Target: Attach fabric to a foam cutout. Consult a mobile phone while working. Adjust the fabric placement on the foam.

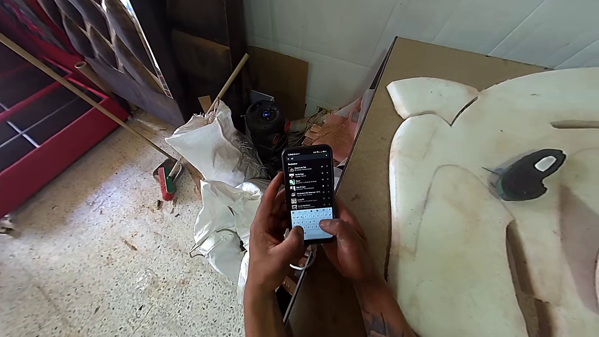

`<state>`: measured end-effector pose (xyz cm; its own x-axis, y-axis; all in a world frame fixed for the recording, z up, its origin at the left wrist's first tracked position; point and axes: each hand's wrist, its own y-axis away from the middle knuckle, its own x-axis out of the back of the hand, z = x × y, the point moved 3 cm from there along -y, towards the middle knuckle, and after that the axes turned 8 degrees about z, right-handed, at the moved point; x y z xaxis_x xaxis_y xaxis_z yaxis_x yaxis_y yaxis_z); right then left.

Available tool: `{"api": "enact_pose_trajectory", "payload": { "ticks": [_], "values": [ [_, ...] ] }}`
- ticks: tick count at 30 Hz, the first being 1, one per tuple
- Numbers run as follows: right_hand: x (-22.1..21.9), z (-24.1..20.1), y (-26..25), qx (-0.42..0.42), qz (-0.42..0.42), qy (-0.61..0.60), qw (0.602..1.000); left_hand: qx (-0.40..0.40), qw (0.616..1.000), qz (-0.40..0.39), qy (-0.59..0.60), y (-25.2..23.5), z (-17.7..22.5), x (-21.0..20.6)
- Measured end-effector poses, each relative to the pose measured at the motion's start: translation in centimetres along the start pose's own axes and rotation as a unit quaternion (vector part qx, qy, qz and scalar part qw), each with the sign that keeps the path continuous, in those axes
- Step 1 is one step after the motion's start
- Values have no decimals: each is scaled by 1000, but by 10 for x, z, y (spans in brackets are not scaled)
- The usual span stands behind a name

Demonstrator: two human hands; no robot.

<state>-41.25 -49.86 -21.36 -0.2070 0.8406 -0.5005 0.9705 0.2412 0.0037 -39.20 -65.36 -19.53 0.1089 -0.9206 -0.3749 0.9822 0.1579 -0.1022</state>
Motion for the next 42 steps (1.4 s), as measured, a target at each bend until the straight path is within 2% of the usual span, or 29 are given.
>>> {"api": "enact_pose_trajectory", "payload": {
  "ticks": [4,10,16,21,30,42],
  "values": [
    [-1,1,0,-5,7,-7,1000,-2,1000,15,-17,0,0,0],
    [-1,2,-1,-9,8,-12,1000,-34,999,19,19,-2,1,0],
    [-5,7,-1,-40,-36,7,999,-55,994,94,33,-4,3,12],
    [-9,11,-2,-55,-90,10,994,-77,990,114,39,-3,8,25],
    [-9,10,1,-71,-109,10,991,-69,982,167,53,0,13,22],
    [-18,13,6,-92,-153,55,982,-101,966,232,59,2,17,33]
  ]
}}
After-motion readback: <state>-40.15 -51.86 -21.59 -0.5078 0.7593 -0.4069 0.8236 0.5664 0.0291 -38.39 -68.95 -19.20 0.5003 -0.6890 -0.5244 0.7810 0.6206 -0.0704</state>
